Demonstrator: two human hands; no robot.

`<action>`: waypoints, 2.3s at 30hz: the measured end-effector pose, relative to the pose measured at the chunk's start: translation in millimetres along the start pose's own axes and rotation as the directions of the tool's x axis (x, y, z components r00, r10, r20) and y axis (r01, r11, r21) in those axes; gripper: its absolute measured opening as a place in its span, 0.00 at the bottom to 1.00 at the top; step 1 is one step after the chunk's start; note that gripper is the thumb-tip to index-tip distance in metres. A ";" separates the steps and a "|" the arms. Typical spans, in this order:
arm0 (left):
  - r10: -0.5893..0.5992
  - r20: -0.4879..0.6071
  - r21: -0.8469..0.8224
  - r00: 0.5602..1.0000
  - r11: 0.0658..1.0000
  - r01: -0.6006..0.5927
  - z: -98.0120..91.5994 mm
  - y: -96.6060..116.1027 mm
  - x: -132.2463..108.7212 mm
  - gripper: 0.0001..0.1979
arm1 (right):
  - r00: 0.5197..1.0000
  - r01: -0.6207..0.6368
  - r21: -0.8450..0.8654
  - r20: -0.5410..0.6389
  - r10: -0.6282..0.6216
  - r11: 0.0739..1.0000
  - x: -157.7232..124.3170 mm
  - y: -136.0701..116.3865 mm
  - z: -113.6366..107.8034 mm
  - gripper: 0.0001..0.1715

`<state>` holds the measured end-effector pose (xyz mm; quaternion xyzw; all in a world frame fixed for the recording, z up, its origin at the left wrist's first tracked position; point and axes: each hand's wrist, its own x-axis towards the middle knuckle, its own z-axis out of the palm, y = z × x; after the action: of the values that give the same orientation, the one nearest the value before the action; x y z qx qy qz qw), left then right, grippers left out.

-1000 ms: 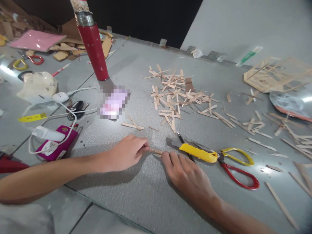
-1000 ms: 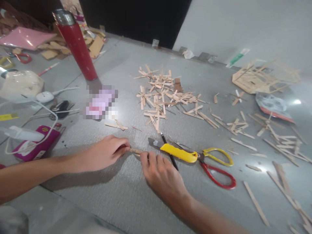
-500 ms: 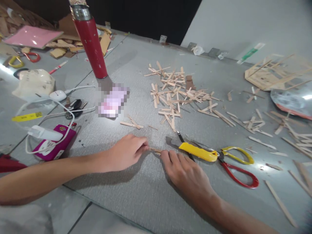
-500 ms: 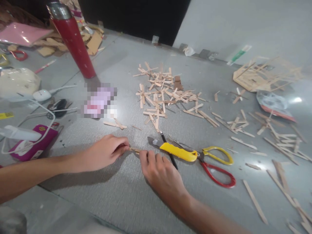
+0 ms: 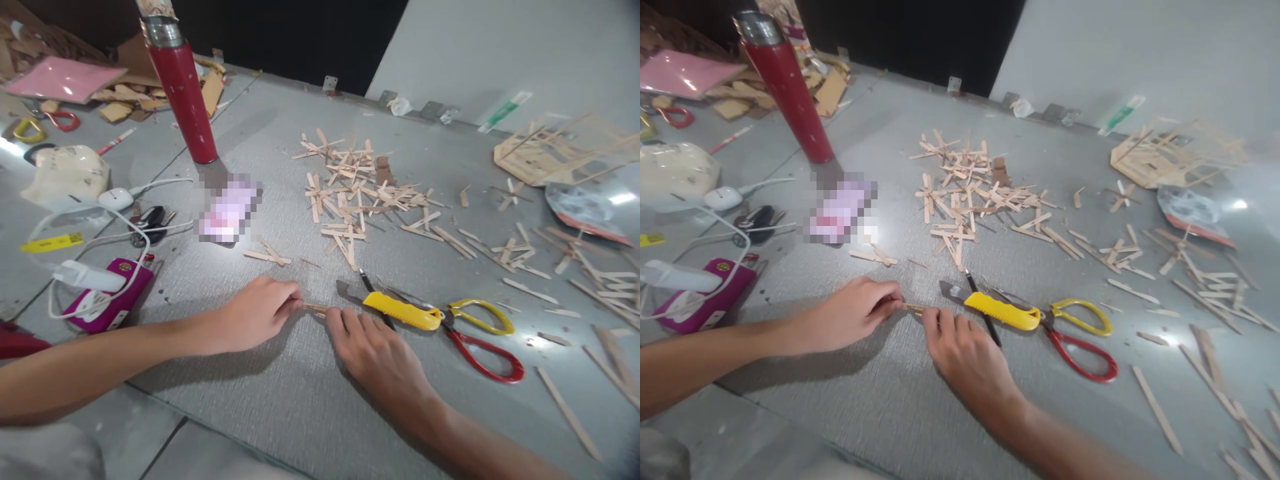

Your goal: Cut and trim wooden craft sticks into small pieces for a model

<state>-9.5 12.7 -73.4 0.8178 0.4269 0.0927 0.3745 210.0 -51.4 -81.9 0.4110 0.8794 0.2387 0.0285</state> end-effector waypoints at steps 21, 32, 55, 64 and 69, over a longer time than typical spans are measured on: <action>0.060 -0.075 -0.045 0.995 0.997 -0.064 7.6 -8.2 -2.6 0.13 | 0.961 -0.020 -0.117 0.271 0.051 0.993 17.9 -9.7 -17.1 0.15; 0.046 -0.062 -0.044 0.997 0.998 -0.049 3.7 -3.0 -1.6 0.14 | 0.976 -0.107 -0.186 0.169 0.139 0.977 13.7 -19.0 -13.0 0.15; 0.031 -0.092 0.079 0.995 0.997 -0.024 14.8 -6.3 -7.9 0.14 | 0.968 -0.162 -0.098 0.175 0.178 0.982 11.3 -13.8 -4.1 0.11; -0.022 -0.086 0.182 0.996 0.983 0.037 12.5 1.2 -8.5 0.16 | 0.983 -0.186 0.148 0.032 0.183 0.971 12.7 2.1 3.2 0.05; 0.218 -0.215 0.462 0.952 0.881 -0.097 20.7 -4.5 -13.2 0.13 | 0.985 -0.173 0.065 0.033 0.171 0.983 14.5 1.6 4.2 0.10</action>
<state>-10.8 -6.8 -88.9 0.8946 0.4137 0.1293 0.1087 202.6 -38.1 -82.8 0.4892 0.8477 0.2049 0.0061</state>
